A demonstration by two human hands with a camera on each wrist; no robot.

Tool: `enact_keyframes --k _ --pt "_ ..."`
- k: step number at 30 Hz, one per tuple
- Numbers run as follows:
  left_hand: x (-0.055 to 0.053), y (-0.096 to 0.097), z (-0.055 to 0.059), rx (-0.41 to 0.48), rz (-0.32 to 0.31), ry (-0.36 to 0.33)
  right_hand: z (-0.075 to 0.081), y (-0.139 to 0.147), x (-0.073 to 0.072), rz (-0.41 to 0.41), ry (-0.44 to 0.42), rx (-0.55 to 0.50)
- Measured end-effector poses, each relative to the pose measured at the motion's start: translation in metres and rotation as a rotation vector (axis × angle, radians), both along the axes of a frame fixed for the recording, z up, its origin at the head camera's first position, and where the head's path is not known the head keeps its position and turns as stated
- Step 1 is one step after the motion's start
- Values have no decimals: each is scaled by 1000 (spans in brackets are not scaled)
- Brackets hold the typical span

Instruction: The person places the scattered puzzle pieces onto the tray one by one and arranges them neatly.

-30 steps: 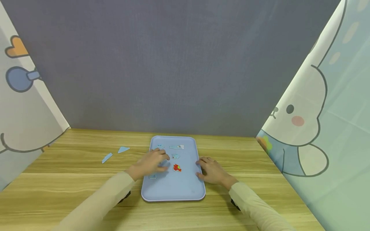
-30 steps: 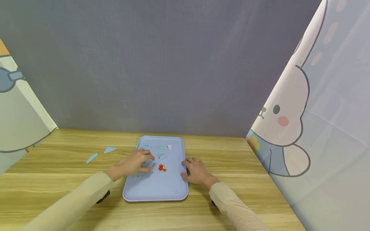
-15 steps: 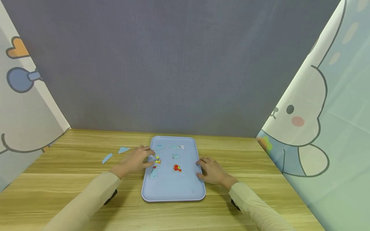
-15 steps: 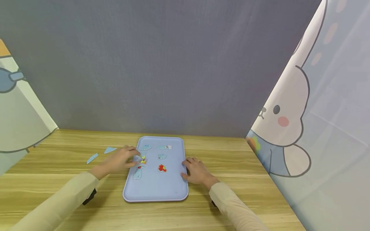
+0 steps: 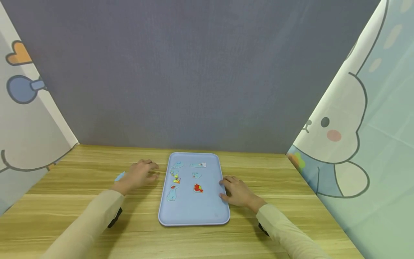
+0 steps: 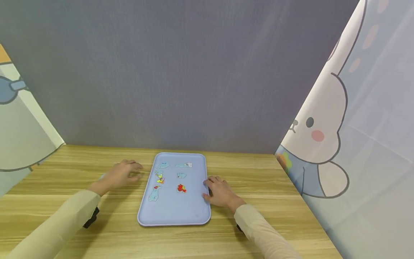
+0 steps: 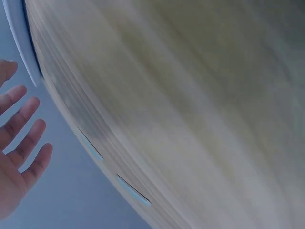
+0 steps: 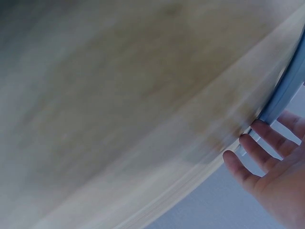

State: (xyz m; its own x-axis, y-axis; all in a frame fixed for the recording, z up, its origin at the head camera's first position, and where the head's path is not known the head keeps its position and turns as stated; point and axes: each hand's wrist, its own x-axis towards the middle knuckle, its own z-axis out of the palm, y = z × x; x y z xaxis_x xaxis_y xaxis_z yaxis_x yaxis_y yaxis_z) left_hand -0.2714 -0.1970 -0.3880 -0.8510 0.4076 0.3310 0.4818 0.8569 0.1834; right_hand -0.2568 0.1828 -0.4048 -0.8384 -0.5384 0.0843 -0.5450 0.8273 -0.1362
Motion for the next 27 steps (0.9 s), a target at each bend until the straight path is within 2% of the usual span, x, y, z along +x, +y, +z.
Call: enact_keyframes --k 5,13,20,27 --pt "-6 -14 -5 -13 33 -3 0 0 0 1 0 5" --pt "-10 -32 -2 -48 82 -8 0 0 0 -1 -4 1" --pt "-13 -44 -2 -58 132 -61 -1 0 -1 -11 -11 7" --pt "-18 -51 -4 -82 166 -74 -1 0 -2 -7 -1 12"
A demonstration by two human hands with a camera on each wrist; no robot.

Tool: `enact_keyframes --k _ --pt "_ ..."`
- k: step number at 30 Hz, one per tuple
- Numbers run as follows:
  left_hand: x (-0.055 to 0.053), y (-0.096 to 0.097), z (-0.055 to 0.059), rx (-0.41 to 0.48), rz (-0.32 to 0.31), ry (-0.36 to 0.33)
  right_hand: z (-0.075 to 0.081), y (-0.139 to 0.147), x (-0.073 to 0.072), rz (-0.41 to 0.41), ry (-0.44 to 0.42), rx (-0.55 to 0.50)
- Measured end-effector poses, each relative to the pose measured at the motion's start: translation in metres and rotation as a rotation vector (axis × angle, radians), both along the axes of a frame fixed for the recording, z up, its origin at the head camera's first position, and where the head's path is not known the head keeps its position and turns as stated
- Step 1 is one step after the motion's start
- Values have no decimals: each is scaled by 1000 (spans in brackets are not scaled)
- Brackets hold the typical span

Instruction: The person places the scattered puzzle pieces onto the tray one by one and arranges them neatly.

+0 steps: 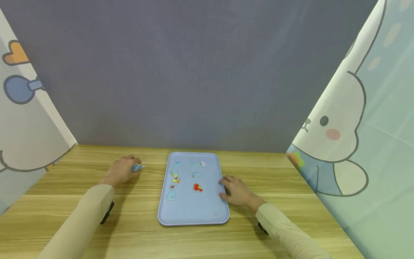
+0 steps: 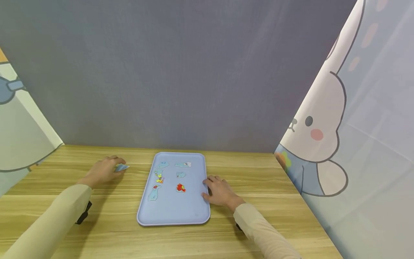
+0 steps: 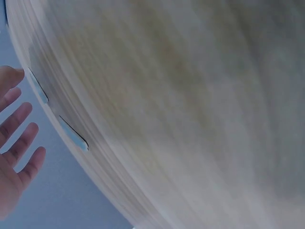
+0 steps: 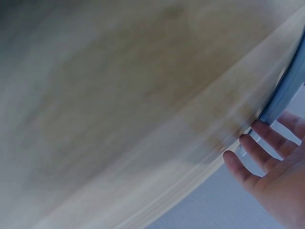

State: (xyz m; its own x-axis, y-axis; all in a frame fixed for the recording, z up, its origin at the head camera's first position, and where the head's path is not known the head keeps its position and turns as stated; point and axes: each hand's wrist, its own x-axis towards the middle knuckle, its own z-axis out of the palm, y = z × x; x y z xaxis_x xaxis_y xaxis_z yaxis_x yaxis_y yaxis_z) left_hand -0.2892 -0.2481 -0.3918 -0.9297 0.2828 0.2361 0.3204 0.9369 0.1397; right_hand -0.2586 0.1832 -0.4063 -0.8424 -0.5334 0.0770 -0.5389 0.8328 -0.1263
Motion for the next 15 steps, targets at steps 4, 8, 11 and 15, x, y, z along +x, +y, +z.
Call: enact_keyframes --k 4,8,11,15 --pt "-2 -3 -3 -7 1 -4 0 0 0 2 1 0" --pt "-2 -4 -3 -12 -1 -12 1 -1 1 3 -1 -9" --pt "-2 -4 -4 -20 -1 -18 1 0 1 3 1 -7" --pt "-2 -5 -6 -24 -1 -28 1 0 1 2 2 0"
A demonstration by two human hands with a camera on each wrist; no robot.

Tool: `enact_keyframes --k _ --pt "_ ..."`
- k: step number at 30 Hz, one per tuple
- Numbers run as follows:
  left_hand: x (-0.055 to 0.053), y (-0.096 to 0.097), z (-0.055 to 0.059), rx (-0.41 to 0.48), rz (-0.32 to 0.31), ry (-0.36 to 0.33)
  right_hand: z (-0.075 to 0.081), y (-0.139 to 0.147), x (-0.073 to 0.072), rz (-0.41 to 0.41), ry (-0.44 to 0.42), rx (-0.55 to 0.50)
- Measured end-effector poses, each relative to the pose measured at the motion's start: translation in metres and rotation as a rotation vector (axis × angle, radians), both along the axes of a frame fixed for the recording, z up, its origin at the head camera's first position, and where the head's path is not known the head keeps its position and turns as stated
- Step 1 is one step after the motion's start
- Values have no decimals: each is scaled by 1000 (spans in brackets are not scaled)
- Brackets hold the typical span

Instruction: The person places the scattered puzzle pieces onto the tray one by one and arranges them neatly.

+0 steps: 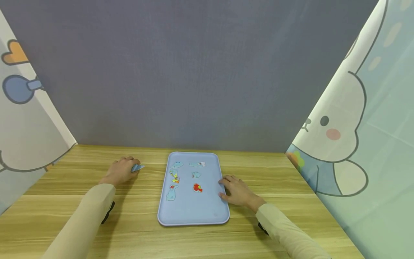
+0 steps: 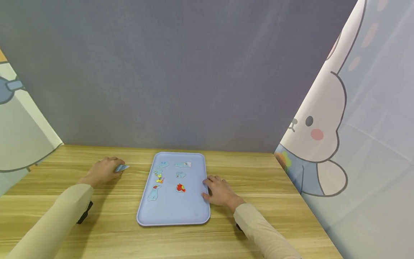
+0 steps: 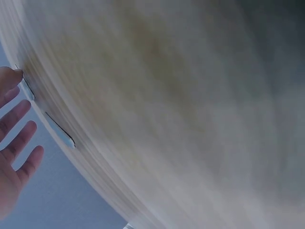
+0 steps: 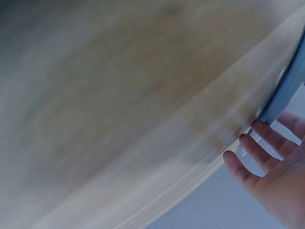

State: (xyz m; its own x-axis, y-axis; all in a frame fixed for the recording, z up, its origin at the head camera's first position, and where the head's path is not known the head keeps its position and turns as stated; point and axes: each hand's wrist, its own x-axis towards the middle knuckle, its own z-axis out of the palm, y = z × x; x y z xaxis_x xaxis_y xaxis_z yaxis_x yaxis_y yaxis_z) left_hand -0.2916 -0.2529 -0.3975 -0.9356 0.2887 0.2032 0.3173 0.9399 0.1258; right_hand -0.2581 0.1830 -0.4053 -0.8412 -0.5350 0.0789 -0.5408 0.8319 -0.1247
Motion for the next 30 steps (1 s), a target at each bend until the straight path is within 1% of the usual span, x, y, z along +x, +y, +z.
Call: enact_keyframes --k 7,14,18,19,26,30 --pt "-3 -3 -2 -1 -10 17 0 0 0 2 1 1" --pt "-3 -2 -2 12 -25 -1 0 0 0 0 -3 -4" --pt "-4 -3 -2 30 -36 -4 0 0 0 4 -6 -7" --pt "-4 -3 -2 32 -42 4 0 0 0 4 -5 -7" --pt "-5 -2 3 48 -63 -10 -1 0 0 1 -4 -6" --pt "-5 -3 3 56 -68 -4 -1 0 -1 1 0 -1"
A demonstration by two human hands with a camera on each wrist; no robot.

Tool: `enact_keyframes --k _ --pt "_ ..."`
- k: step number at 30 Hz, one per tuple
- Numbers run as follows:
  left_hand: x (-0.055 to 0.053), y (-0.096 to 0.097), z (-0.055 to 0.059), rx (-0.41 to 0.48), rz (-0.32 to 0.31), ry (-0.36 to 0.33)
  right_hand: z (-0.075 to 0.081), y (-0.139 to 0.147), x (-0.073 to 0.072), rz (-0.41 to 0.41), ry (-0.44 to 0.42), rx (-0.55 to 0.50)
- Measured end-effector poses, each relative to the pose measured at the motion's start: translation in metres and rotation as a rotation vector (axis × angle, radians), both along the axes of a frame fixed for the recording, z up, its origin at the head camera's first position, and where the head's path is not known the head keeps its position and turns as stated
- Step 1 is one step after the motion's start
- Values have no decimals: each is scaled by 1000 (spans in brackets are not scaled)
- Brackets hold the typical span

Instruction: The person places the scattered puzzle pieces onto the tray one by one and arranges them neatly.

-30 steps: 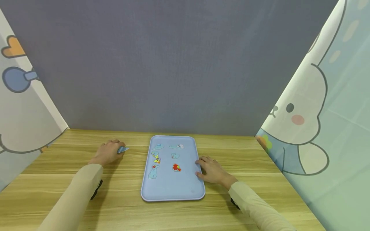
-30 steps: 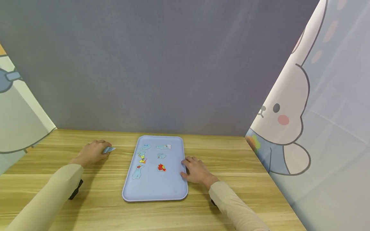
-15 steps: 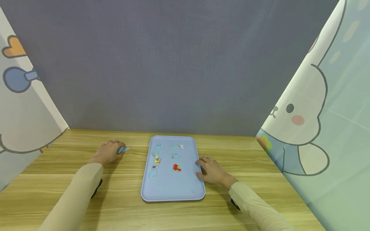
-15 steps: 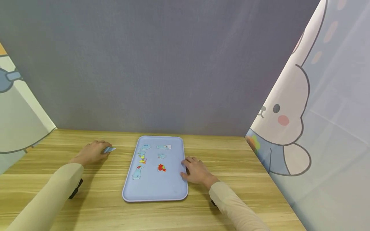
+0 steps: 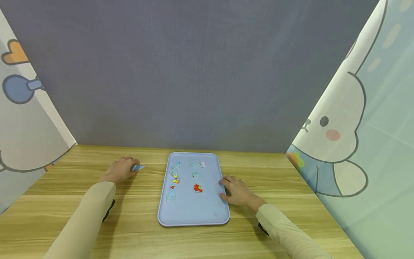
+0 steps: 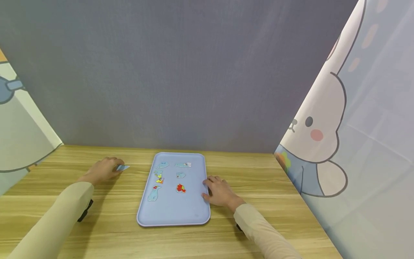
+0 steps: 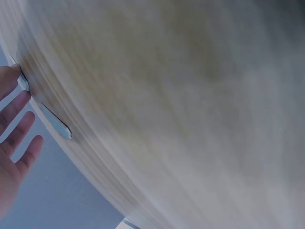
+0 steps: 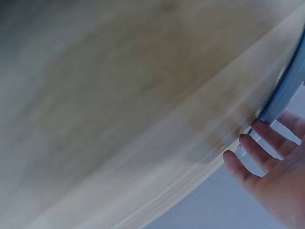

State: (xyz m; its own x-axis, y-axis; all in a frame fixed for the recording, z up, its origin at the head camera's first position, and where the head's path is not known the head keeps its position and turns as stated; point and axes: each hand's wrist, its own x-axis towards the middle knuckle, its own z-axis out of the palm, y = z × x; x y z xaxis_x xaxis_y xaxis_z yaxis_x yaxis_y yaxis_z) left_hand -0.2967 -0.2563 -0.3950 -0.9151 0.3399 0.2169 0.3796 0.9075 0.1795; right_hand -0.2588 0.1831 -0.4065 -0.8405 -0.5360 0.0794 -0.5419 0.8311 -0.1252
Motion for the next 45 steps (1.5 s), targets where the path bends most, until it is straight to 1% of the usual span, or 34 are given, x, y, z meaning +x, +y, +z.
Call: enact_keyframes --k 5,8,18,21,27,30,37,45 --pt "1 -1 0 9 7 -5 0 0 0 2 -2 0" --pt "1 -1 -1 9 11 4 0 0 0 2 -3 0" --pt "0 -2 -2 12 -15 17 1 0 1 18 7 -18" --pt "0 -2 -1 7 -4 20 1 0 1 19 8 -22" --pt "1 -3 0 -17 13 -4 1 0 1 23 10 -20" --pt "1 -3 0 -22 5 0 2 0 0 20 12 -9" --pt "4 -1 4 -21 -30 33 4 -1 1 14 1 0" --pt "6 4 4 -85 -46 58 3 0 1 12 3 1"
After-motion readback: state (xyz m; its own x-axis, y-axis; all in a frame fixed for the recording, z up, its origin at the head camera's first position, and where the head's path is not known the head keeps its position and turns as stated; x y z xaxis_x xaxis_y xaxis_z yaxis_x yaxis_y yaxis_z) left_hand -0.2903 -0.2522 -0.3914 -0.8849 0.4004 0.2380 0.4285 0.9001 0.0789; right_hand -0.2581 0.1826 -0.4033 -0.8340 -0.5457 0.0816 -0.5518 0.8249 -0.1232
